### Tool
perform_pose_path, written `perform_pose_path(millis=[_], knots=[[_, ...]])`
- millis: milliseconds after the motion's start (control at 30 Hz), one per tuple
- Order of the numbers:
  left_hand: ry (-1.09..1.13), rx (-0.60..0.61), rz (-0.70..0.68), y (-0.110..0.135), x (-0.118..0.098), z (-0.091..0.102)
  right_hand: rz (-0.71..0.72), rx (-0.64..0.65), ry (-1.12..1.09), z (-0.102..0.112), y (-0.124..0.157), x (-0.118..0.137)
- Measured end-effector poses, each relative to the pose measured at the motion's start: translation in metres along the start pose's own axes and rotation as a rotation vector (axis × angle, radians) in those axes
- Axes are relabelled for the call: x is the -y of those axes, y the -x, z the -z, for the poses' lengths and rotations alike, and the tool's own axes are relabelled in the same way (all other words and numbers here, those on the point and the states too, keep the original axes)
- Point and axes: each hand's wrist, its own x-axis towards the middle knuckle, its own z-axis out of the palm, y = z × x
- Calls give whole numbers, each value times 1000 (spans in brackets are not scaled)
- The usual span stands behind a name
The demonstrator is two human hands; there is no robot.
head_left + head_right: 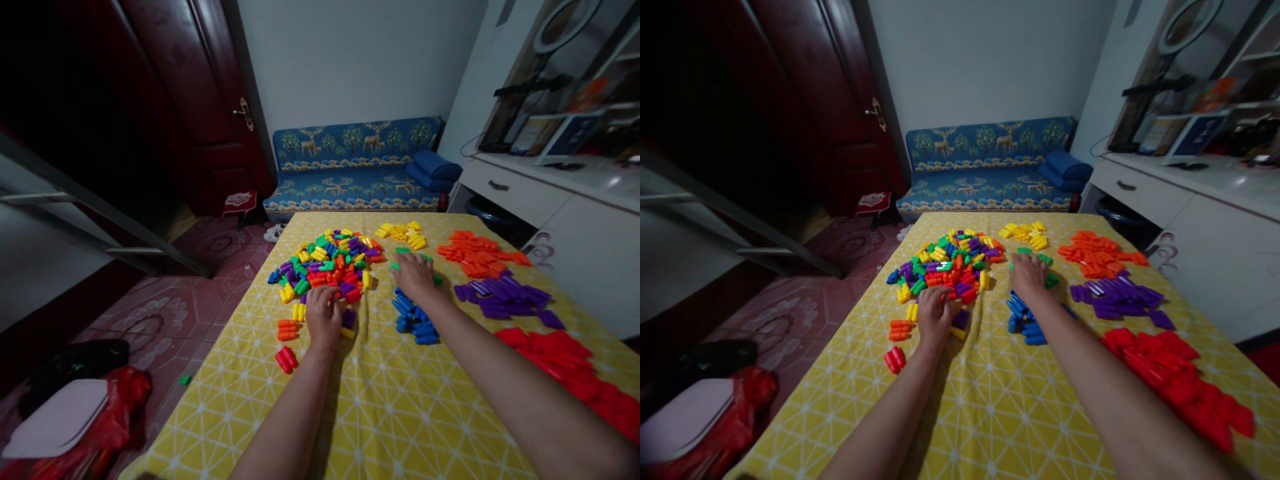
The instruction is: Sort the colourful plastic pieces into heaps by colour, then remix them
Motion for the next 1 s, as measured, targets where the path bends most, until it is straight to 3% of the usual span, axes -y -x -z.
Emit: perform_pose_path(millis=[167, 333, 467, 767, 1000], knots=[[-117, -79, 41, 0, 0, 3, 283, -12, -143, -12, 52, 51], [-186, -1, 131, 2, 1, 4, 249, -24, -337, -50, 90, 84], [-200, 63, 157, 2, 1, 4, 178, -81, -410, -66, 99, 90], [-263, 232, 75, 4, -3, 6, 52, -126, -524, -68, 111, 92], [-228, 240, 94, 6, -7, 10, 44, -108, -451, -65, 111, 93]])
